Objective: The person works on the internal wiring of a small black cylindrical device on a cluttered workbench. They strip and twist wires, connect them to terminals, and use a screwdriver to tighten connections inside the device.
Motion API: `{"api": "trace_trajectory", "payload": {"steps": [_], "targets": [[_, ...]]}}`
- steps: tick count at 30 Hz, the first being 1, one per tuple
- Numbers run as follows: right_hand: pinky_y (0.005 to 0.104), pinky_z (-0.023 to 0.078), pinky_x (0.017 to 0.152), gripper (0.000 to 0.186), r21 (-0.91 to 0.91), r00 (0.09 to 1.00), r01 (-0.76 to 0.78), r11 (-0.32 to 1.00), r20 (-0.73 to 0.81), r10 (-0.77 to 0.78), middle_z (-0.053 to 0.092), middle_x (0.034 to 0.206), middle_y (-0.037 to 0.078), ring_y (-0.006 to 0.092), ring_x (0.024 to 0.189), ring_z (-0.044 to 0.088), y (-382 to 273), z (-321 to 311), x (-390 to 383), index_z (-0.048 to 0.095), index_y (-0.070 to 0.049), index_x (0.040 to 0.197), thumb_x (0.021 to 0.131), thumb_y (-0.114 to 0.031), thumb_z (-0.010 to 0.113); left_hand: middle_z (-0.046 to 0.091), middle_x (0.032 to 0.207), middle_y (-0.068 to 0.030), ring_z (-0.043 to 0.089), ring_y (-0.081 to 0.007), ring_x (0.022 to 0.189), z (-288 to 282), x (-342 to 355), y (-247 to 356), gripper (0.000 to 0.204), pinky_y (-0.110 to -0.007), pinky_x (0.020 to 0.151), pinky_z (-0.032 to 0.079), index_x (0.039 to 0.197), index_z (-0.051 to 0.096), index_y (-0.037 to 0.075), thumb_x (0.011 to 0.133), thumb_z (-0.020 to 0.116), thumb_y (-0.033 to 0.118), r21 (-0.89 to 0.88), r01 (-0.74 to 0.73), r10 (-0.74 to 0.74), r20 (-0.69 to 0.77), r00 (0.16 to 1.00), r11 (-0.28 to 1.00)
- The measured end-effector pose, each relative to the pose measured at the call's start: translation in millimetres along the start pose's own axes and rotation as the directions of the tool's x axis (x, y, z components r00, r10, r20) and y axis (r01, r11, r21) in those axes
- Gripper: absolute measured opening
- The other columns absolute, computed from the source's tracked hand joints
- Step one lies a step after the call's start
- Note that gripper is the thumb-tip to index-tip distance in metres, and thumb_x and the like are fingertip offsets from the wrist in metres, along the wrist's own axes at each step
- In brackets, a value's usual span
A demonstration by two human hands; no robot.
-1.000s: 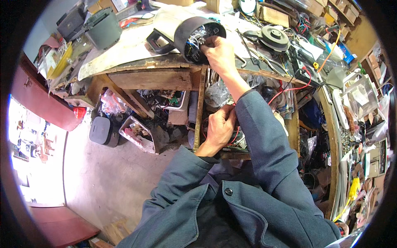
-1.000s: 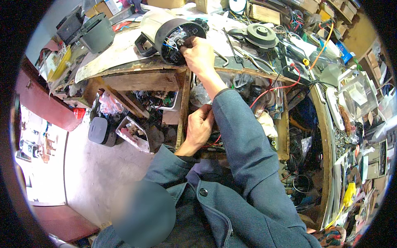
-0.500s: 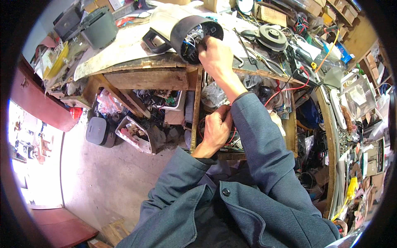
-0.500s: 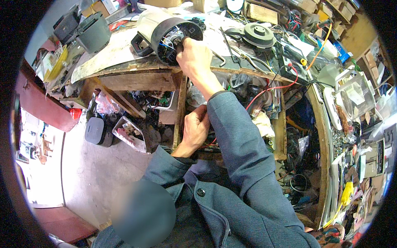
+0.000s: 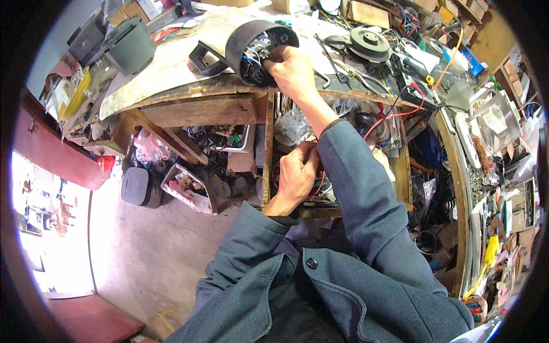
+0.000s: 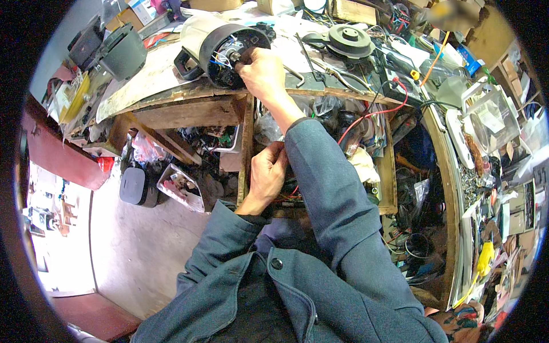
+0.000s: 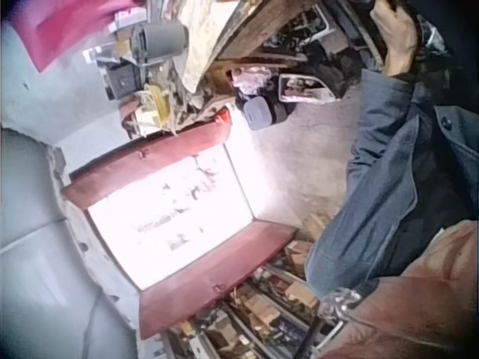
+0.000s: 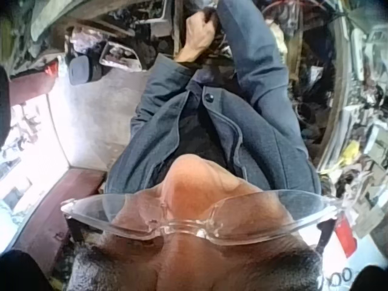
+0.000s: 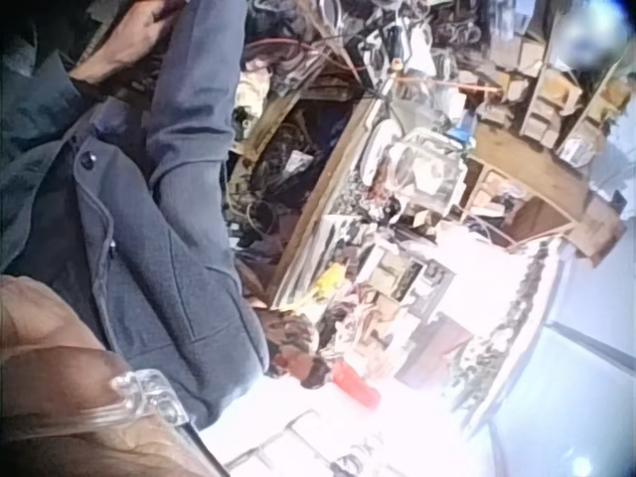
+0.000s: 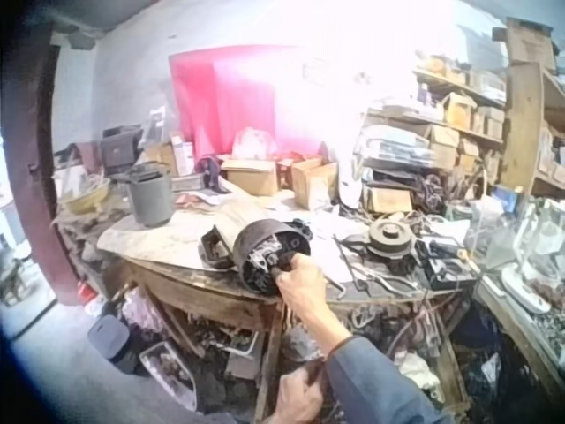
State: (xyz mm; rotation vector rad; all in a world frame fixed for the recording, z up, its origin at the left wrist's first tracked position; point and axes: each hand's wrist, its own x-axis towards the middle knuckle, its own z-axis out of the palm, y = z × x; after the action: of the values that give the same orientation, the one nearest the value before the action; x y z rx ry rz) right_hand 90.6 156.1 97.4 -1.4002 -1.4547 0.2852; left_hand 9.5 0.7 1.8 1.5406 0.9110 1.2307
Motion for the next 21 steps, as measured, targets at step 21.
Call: {"api": "trace_trajectory", "payload": {"steps": [21], "targets": [[0.0483,0.058,0.073,0.023,-0.709,0.974,0.194,0.678,0.059,-0.217,0.072,0.083,0.021,0.039,0.081,0.072,53.8,-84.9,24.7,0.074,-0.005,0.085,0.082,-0.026,0.066,0.07,0.075,-0.0036,0.062,-0.0082,0.069,1.4,0.1,-0.3,0.023,-0.026,0.063,0.048,0.101,0.071,-0.001,0.102,0.061,0.02,0.013,0.063,-0.064,0.07,0.995,0.998]]}}
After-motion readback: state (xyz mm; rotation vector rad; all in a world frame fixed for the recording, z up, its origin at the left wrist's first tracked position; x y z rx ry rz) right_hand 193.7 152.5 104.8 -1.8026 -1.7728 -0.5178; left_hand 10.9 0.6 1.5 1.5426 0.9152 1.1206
